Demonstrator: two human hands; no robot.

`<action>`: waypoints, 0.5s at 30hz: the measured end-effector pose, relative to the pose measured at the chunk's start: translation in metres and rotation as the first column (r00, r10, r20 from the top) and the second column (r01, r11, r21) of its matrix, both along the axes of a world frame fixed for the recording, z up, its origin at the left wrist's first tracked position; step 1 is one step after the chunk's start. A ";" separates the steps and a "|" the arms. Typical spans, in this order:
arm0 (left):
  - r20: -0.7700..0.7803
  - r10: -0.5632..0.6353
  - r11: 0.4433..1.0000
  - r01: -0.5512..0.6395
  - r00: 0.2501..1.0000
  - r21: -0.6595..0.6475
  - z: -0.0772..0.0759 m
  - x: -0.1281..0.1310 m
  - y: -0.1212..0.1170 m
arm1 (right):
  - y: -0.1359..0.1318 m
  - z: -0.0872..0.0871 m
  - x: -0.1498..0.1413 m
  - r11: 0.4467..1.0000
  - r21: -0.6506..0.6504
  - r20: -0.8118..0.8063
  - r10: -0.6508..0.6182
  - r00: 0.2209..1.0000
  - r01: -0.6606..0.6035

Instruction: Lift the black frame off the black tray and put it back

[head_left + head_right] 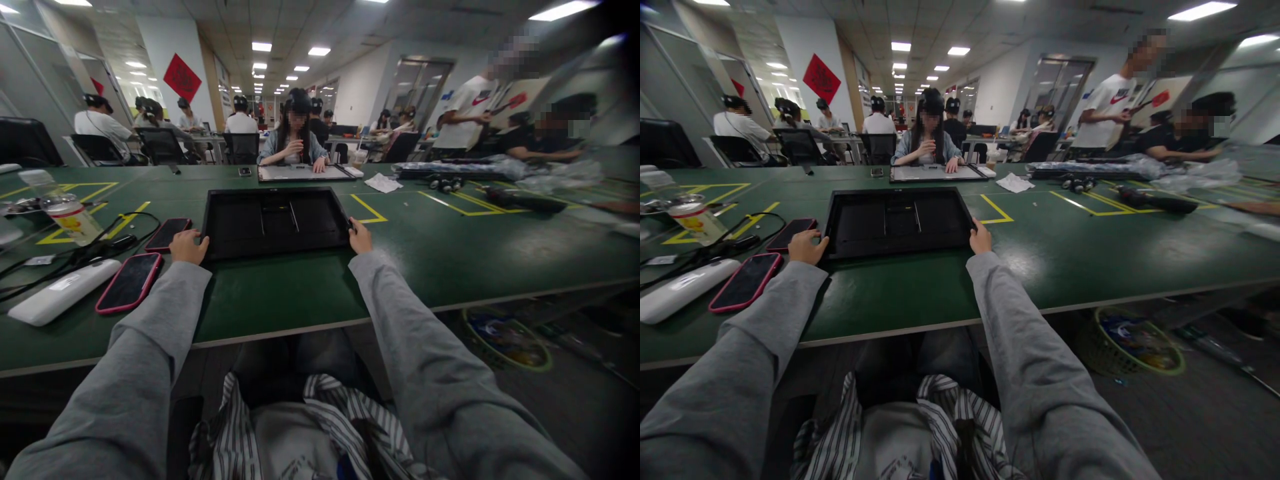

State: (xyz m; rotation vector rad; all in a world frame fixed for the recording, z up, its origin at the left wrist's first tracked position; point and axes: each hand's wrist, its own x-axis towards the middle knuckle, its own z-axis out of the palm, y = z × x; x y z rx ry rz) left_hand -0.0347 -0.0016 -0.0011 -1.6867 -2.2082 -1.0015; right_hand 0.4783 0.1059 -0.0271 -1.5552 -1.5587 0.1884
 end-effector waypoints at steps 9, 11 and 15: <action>-0.031 0.042 0.918 -0.026 0.999 0.396 0.045 0.028 -0.035 | -0.043 0.052 -0.011 0.890 0.399 0.135 -0.296 0.945 0.222; -0.035 0.068 0.925 -0.050 0.997 0.378 0.050 0.030 -0.040 | -0.048 0.055 -0.013 0.870 0.422 0.126 -0.333 0.934 0.254; -0.079 0.089 0.931 -0.055 0.993 0.361 0.055 0.035 -0.044 | -0.041 0.047 -0.010 0.914 0.360 0.153 -0.253 0.955 0.185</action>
